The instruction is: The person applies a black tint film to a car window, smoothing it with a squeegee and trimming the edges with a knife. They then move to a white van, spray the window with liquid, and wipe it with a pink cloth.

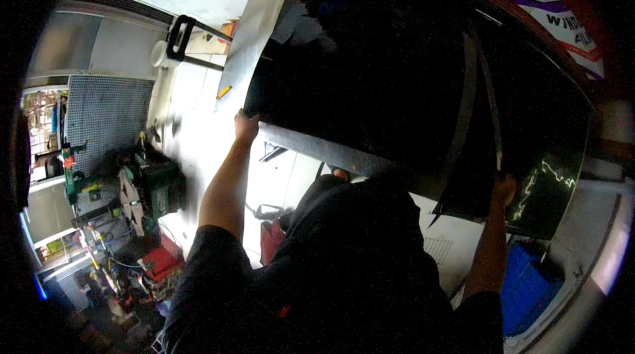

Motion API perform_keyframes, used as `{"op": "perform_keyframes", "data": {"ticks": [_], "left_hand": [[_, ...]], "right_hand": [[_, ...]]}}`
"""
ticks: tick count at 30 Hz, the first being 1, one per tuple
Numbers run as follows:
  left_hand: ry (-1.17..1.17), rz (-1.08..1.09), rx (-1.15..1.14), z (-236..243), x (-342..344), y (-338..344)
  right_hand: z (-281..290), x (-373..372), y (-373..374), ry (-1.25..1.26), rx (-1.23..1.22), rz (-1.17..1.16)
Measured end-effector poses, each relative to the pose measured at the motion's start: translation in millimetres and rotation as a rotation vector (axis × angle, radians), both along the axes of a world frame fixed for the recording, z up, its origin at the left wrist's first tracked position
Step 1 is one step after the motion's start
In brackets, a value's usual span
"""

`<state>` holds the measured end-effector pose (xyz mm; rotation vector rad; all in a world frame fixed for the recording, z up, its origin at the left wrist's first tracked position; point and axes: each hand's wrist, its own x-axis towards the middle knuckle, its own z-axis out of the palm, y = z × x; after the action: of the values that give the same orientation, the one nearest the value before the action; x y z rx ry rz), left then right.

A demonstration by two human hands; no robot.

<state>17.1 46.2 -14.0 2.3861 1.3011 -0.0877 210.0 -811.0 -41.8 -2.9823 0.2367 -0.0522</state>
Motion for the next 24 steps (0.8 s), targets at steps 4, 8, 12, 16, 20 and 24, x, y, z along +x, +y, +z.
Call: {"op": "perform_keyframes", "data": {"ticks": [4,8,12,16,20,24], "left_hand": [[0.082,-0.006,0.016,-10,3,22],[0.121,0.006,0.025,12,15,12],[0.074,0.034,-0.033,20,17,22],[-0.007,0.012,-0.016,0,20,30],[-0.319,0.213,-0.478,-7,19,44],[-0.763,0.288,-0.880,32,21,26]], "right_hand": [[23,-6,40,-0.060,-0.034,-0.023],[38,-25,99,0.028,-0.059,-0.065],[22,-49,160,0.139,0.088,-0.085],[-47,-74,180,0.095,0.356,-0.097],[6,-77,251,0.152,0.287,-0.150],[-10,-81,237,0.035,0.286,-0.130]]}}
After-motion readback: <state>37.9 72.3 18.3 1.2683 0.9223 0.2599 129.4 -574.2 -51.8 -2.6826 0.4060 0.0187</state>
